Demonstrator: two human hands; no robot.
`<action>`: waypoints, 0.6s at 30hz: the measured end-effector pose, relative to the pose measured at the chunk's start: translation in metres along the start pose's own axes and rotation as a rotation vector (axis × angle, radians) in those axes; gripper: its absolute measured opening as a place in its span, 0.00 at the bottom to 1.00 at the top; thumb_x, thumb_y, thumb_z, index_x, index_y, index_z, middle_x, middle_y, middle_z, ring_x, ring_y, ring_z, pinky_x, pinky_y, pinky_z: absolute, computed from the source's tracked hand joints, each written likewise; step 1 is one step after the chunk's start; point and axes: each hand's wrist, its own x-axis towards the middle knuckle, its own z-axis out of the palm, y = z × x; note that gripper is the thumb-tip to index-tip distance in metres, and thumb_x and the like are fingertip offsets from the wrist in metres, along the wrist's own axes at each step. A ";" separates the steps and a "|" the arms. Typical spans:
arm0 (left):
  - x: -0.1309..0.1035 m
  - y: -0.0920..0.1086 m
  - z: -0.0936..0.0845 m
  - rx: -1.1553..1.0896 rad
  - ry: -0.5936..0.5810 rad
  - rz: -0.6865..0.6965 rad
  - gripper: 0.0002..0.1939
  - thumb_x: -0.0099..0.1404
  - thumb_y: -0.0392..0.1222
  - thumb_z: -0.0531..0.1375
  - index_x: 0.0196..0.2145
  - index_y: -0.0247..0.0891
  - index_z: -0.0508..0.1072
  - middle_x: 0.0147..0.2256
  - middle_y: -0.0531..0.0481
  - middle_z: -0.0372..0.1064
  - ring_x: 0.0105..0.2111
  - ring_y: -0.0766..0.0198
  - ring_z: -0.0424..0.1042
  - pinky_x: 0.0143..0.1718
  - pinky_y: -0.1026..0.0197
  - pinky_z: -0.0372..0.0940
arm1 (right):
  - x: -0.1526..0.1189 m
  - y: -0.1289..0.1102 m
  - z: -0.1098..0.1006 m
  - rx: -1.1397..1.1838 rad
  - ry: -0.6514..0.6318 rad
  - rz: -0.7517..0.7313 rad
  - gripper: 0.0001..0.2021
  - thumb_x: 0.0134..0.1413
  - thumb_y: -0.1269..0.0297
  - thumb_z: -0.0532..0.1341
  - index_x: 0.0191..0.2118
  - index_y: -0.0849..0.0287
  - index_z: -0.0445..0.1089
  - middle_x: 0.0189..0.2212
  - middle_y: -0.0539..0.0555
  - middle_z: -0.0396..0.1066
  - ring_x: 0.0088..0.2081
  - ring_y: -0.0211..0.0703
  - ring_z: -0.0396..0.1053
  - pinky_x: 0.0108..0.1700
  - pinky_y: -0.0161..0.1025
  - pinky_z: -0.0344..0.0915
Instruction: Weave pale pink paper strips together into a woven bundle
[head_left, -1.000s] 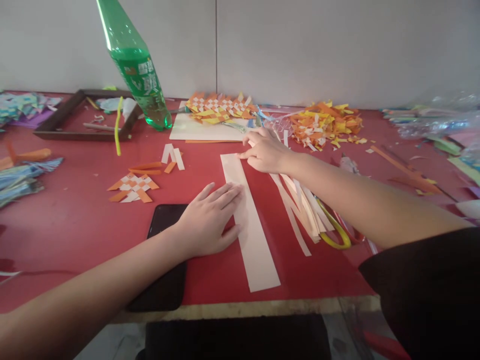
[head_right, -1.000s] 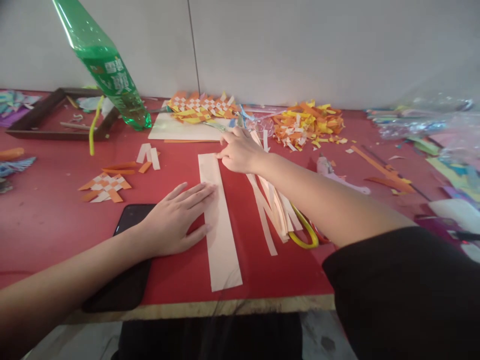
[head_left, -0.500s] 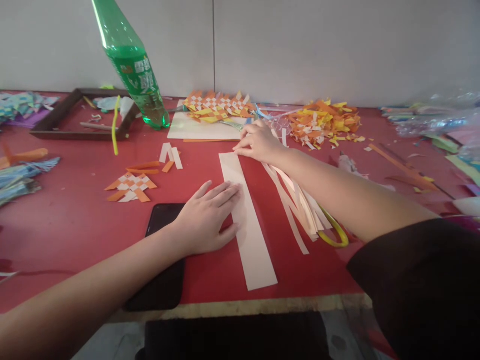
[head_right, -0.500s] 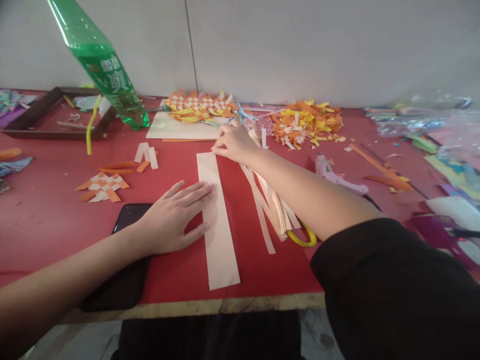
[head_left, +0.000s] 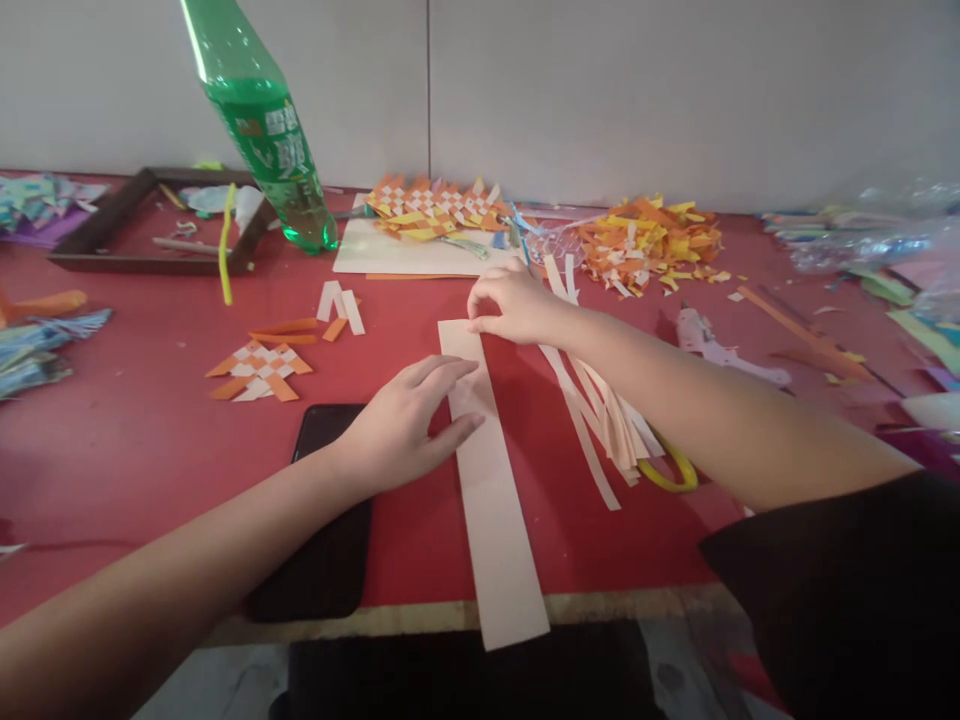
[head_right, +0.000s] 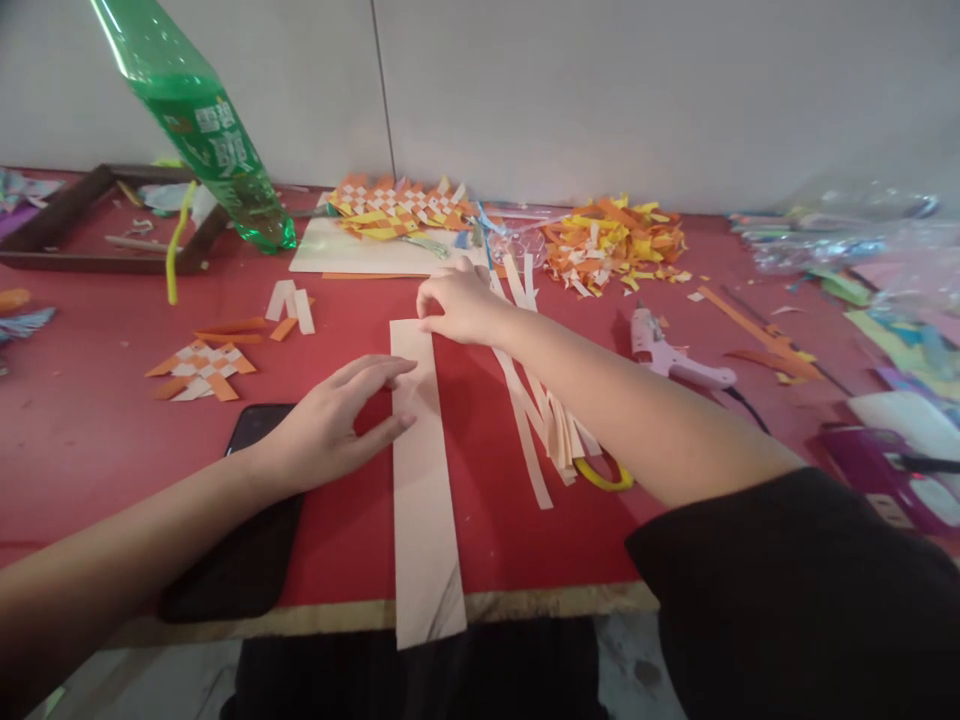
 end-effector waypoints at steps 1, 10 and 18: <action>0.000 -0.002 0.001 -0.003 0.047 -0.011 0.22 0.69 0.44 0.55 0.57 0.33 0.63 0.56 0.36 0.65 0.58 0.52 0.64 0.59 0.49 0.61 | -0.002 -0.003 -0.002 0.038 0.002 -0.024 0.05 0.50 0.64 0.67 0.31 0.58 0.73 0.35 0.55 0.72 0.49 0.56 0.62 0.52 0.53 0.53; 0.023 -0.010 -0.008 -0.790 0.152 -0.584 0.22 0.56 0.52 0.68 0.43 0.34 0.75 0.36 0.45 0.75 0.30 0.65 0.72 0.30 0.64 0.69 | -0.044 -0.028 -0.022 0.558 0.018 -0.157 0.07 0.50 0.64 0.67 0.34 0.58 0.70 0.31 0.51 0.74 0.35 0.42 0.71 0.40 0.42 0.65; 0.025 0.005 -0.001 -1.078 0.205 -0.665 0.15 0.54 0.48 0.70 0.32 0.37 0.73 0.28 0.55 0.69 0.24 0.73 0.66 0.20 0.72 0.62 | -0.085 -0.044 -0.002 0.993 0.171 0.306 0.09 0.52 0.58 0.67 0.33 0.58 0.75 0.30 0.52 0.74 0.31 0.41 0.70 0.35 0.40 0.67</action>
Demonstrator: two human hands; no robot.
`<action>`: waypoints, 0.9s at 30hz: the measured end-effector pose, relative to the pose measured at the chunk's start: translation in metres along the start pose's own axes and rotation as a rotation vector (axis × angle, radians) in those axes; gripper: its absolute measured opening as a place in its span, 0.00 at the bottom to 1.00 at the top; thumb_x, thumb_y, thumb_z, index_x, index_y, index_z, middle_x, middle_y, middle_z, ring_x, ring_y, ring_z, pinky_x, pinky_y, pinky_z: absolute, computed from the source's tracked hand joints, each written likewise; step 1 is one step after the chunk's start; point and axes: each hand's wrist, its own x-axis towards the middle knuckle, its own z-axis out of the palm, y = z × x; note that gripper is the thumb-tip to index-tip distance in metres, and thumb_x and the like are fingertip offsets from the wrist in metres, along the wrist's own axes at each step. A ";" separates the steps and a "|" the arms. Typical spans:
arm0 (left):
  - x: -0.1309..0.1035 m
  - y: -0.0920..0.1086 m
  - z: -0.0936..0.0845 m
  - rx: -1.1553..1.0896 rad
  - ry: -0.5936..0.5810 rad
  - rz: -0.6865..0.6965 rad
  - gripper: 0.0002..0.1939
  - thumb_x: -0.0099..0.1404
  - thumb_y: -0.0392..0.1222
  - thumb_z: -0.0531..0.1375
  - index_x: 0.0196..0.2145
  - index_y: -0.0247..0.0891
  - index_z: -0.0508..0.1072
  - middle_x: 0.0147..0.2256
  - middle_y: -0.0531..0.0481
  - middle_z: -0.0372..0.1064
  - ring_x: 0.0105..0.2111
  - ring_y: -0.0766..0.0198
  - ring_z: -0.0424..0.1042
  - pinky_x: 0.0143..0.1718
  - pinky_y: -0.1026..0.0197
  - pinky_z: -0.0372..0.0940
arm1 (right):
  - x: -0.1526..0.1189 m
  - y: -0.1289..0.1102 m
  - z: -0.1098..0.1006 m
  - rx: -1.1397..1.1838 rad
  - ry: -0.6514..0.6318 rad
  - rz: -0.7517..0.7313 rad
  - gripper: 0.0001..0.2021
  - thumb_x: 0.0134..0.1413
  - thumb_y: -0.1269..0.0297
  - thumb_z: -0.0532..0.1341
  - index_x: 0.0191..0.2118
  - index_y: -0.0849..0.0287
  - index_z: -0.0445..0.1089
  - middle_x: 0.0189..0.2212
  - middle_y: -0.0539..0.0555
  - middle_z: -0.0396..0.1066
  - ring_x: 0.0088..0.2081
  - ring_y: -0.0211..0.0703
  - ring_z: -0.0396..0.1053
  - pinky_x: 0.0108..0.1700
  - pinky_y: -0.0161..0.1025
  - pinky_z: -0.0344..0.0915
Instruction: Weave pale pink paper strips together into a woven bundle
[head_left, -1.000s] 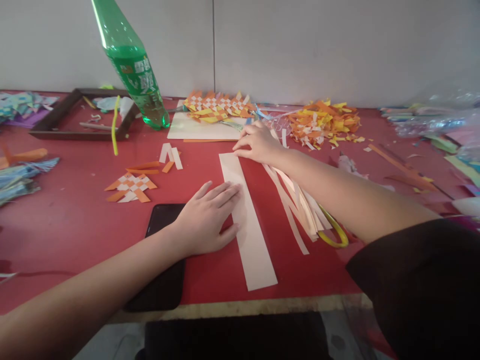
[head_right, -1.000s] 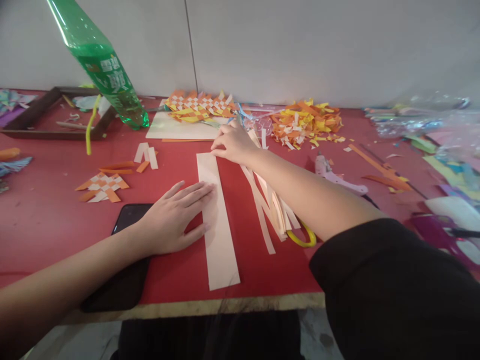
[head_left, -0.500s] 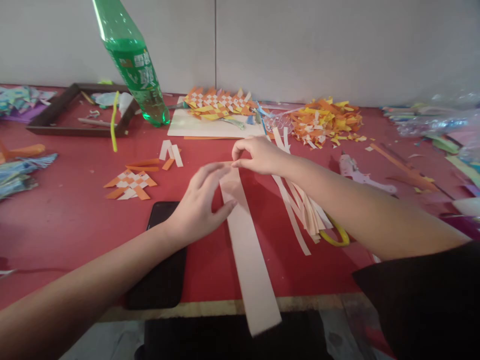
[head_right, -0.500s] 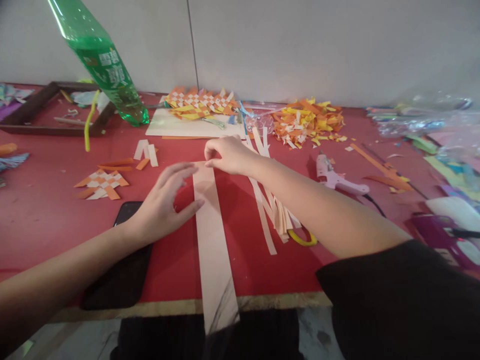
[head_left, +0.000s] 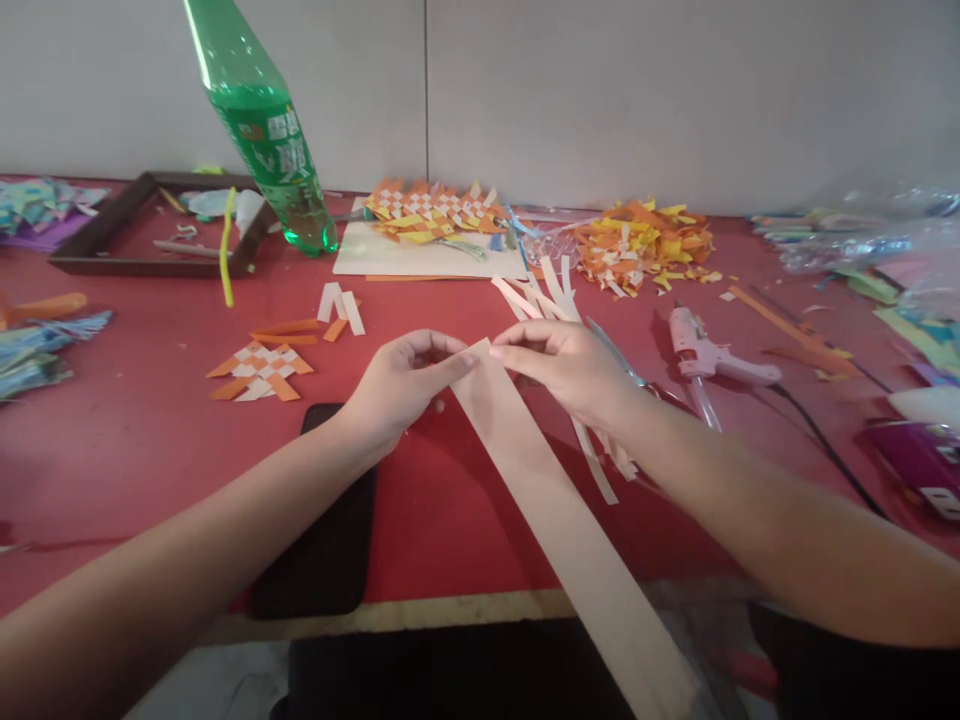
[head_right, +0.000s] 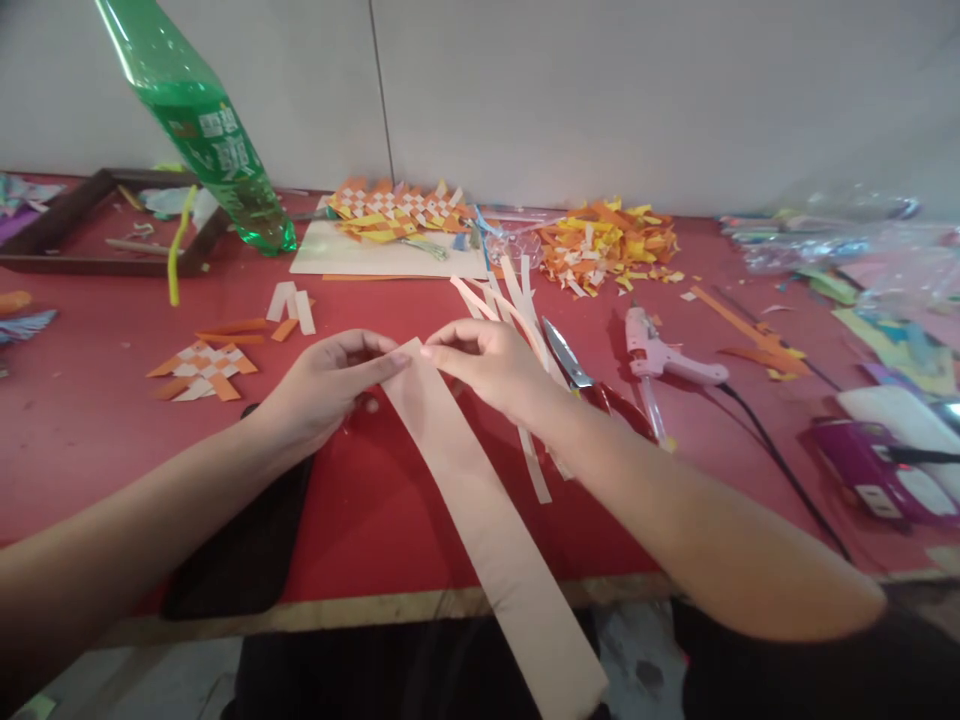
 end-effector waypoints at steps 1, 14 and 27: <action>0.000 -0.002 0.000 0.016 -0.018 -0.003 0.14 0.54 0.47 0.70 0.31 0.37 0.72 0.28 0.55 0.68 0.23 0.74 0.65 0.20 0.72 0.61 | -0.004 0.003 0.003 0.017 0.019 -0.007 0.09 0.52 0.57 0.66 0.33 0.57 0.75 0.30 0.51 0.73 0.30 0.40 0.69 0.34 0.39 0.66; -0.007 -0.004 -0.003 0.416 -0.143 0.226 0.11 0.62 0.48 0.63 0.32 0.36 0.74 0.29 0.52 0.72 0.23 0.70 0.66 0.25 0.68 0.62 | -0.022 0.019 0.021 0.111 0.034 -0.098 0.06 0.53 0.61 0.65 0.30 0.56 0.71 0.28 0.49 0.69 0.30 0.39 0.66 0.33 0.37 0.63; -0.009 -0.003 -0.004 0.554 -0.188 0.330 0.09 0.64 0.45 0.61 0.32 0.36 0.73 0.29 0.51 0.71 0.29 0.66 0.69 0.30 0.65 0.63 | -0.023 0.016 0.022 0.091 0.004 -0.152 0.03 0.52 0.67 0.63 0.28 0.58 0.70 0.25 0.48 0.68 0.28 0.36 0.64 0.31 0.35 0.62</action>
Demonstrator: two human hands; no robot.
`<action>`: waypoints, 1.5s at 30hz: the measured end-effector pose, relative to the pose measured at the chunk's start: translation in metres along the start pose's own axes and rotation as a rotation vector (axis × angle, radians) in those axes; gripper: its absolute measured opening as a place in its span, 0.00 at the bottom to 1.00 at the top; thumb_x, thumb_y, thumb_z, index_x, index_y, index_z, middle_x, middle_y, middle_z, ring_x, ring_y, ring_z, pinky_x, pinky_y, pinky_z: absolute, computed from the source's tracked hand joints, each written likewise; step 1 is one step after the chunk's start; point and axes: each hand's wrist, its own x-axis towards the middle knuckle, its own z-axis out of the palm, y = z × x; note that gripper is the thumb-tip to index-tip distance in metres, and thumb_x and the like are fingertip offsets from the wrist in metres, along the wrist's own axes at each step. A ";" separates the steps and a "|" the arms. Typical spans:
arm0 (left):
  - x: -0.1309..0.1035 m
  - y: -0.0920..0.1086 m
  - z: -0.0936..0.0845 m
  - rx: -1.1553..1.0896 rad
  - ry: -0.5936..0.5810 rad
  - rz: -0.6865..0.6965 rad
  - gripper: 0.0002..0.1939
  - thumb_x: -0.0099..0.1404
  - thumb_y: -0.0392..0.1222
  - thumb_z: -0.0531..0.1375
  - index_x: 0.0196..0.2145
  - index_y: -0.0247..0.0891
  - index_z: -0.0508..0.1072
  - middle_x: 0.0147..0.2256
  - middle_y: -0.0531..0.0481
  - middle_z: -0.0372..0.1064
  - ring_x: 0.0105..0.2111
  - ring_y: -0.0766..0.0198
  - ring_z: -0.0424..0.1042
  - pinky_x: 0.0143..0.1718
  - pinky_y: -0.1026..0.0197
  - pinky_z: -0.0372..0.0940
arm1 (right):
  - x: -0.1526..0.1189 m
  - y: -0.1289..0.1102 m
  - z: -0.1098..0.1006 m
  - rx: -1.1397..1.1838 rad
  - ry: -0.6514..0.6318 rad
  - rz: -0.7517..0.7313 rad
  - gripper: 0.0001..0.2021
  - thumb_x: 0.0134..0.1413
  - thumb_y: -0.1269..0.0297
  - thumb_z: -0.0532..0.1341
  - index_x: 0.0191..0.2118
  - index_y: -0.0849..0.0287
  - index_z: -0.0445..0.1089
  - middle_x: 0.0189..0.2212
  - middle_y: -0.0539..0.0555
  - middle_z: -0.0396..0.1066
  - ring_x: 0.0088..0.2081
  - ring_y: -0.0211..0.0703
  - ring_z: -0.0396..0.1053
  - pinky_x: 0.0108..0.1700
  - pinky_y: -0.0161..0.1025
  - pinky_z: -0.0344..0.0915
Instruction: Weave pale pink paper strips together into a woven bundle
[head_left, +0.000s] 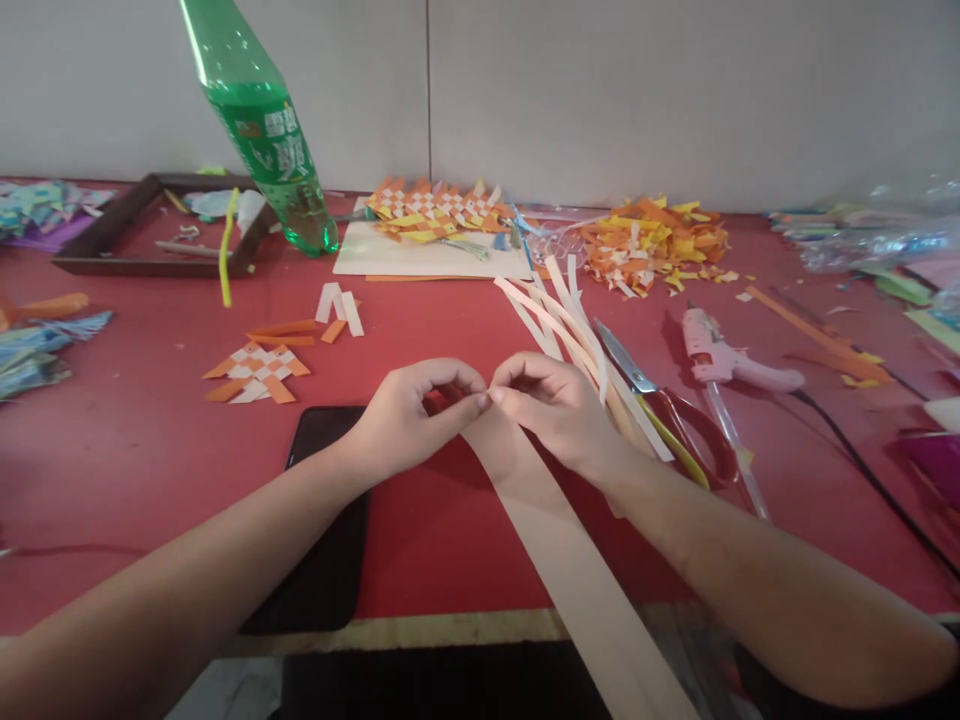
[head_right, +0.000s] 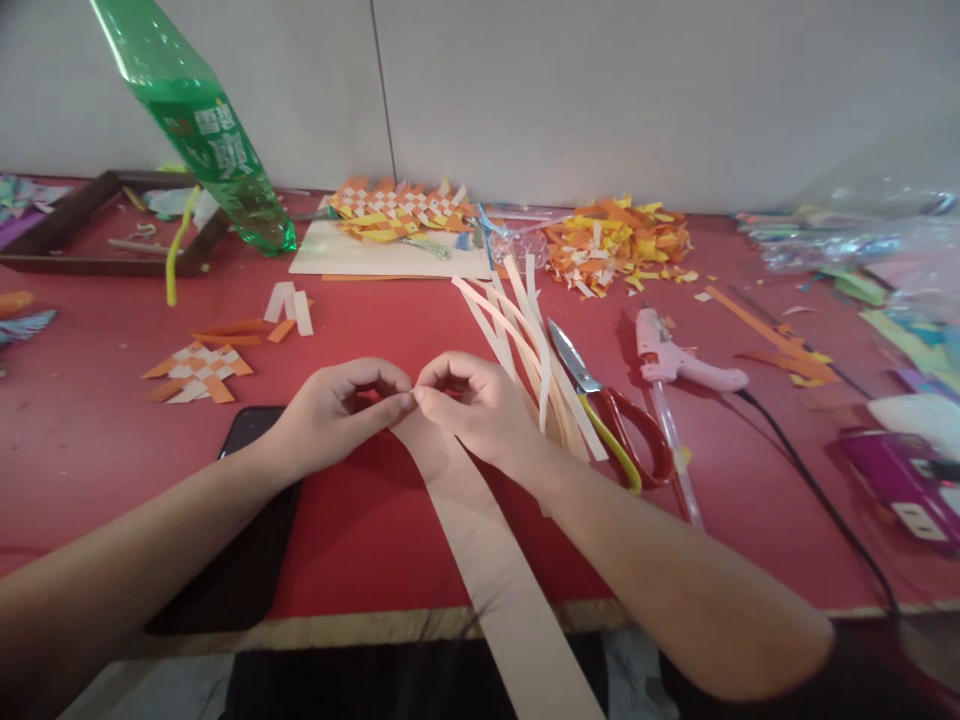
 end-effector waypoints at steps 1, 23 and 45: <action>0.000 0.000 0.000 -0.006 -0.009 0.008 0.08 0.63 0.44 0.61 0.31 0.36 0.73 0.29 0.52 0.71 0.29 0.66 0.68 0.31 0.65 0.63 | 0.000 0.000 0.000 -0.007 -0.004 -0.002 0.03 0.52 0.68 0.63 0.28 0.58 0.70 0.25 0.48 0.67 0.28 0.36 0.64 0.31 0.35 0.61; 0.013 -0.014 -0.006 -0.722 0.617 -0.089 0.06 0.58 0.39 0.67 0.28 0.37 0.73 0.25 0.55 0.69 0.24 0.70 0.68 0.26 0.69 0.64 | -0.005 -0.003 0.003 0.054 0.022 0.177 0.03 0.46 0.68 0.62 0.25 0.60 0.68 0.20 0.45 0.62 0.21 0.31 0.55 0.23 0.33 0.51; 0.004 -0.001 0.007 -0.945 0.303 -0.276 0.04 0.55 0.36 0.70 0.28 0.35 0.79 0.28 0.52 0.78 0.28 0.68 0.75 0.33 0.68 0.70 | -0.006 -0.007 0.012 0.168 0.121 0.187 0.03 0.46 0.68 0.61 0.25 0.59 0.67 0.19 0.44 0.61 0.20 0.31 0.54 0.22 0.32 0.50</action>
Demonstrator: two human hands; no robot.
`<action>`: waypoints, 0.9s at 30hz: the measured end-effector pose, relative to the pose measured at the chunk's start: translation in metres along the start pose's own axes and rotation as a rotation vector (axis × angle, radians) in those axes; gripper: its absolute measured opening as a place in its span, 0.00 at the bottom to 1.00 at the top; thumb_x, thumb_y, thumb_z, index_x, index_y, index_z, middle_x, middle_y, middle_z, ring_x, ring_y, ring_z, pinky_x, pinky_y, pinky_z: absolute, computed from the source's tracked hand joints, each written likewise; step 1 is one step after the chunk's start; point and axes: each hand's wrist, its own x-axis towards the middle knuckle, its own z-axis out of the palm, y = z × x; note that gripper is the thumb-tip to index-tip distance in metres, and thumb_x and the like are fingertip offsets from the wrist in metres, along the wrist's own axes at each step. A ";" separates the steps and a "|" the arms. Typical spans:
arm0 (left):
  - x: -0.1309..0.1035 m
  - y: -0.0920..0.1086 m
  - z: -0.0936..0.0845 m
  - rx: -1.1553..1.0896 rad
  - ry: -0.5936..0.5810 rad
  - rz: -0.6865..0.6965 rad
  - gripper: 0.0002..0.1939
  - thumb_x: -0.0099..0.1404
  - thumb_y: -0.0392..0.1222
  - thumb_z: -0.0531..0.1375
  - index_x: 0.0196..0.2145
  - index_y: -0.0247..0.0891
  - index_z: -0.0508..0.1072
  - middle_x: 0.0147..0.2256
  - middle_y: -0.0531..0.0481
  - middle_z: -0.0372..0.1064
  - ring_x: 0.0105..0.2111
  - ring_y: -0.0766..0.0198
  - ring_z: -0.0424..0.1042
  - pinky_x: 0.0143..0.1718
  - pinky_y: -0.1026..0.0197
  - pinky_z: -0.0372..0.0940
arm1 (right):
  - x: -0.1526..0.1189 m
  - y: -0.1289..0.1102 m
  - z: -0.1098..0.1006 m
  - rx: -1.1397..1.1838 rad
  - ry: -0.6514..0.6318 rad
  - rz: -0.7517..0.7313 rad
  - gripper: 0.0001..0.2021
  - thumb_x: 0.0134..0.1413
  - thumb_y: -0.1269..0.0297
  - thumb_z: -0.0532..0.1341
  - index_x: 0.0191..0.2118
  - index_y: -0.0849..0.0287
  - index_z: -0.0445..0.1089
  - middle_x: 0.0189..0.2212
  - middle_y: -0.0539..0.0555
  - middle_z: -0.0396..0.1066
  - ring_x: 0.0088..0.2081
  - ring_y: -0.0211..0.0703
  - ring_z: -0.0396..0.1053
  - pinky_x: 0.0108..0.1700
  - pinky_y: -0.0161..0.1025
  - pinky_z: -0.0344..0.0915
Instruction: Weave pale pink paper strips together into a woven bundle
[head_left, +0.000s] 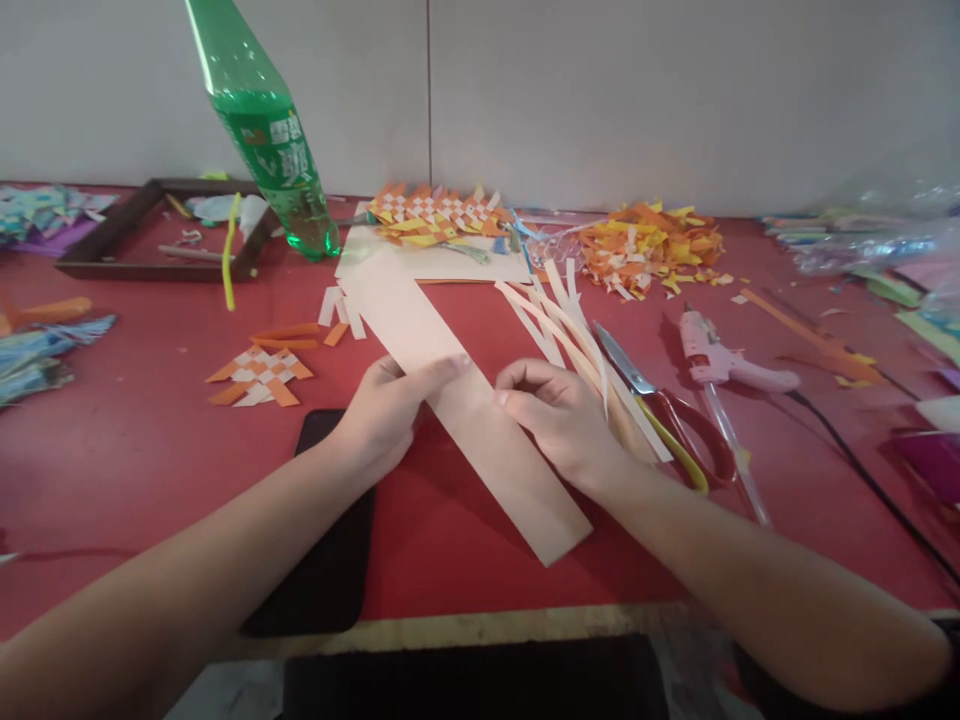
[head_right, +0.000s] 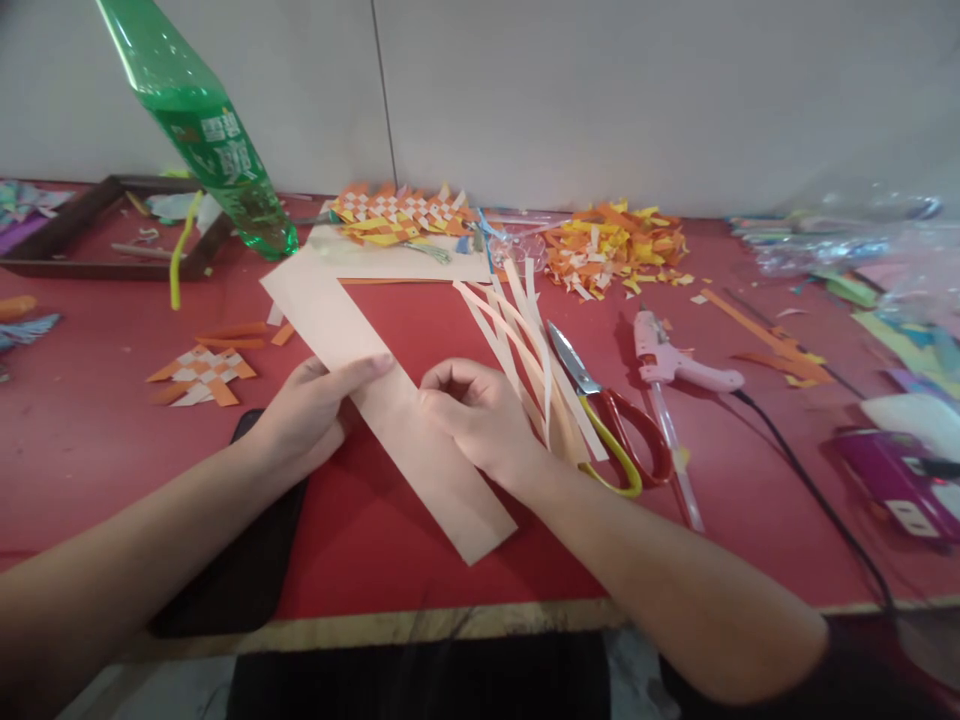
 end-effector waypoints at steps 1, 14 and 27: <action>0.001 0.001 0.000 -0.035 0.045 0.035 0.04 0.55 0.36 0.70 0.27 0.35 0.79 0.27 0.53 0.77 0.27 0.69 0.74 0.31 0.68 0.70 | -0.001 0.000 0.000 0.008 -0.005 0.014 0.03 0.46 0.69 0.62 0.25 0.59 0.67 0.19 0.44 0.61 0.20 0.31 0.54 0.22 0.32 0.50; -0.005 -0.006 -0.006 0.255 -0.187 -0.178 0.12 0.54 0.42 0.71 0.34 0.33 0.81 0.35 0.43 0.80 0.36 0.55 0.77 0.42 0.56 0.70 | 0.003 0.008 -0.005 -0.024 0.044 0.004 0.05 0.47 0.65 0.63 0.25 0.58 0.69 0.22 0.47 0.65 0.25 0.34 0.58 0.26 0.33 0.55; 0.003 -0.001 -0.001 0.025 0.062 0.108 0.07 0.56 0.40 0.69 0.27 0.37 0.76 0.24 0.55 0.73 0.25 0.69 0.70 0.31 0.66 0.66 | 0.001 0.008 -0.003 -0.041 -0.009 -0.032 0.03 0.47 0.68 0.62 0.25 0.59 0.68 0.20 0.45 0.61 0.21 0.32 0.54 0.22 0.33 0.50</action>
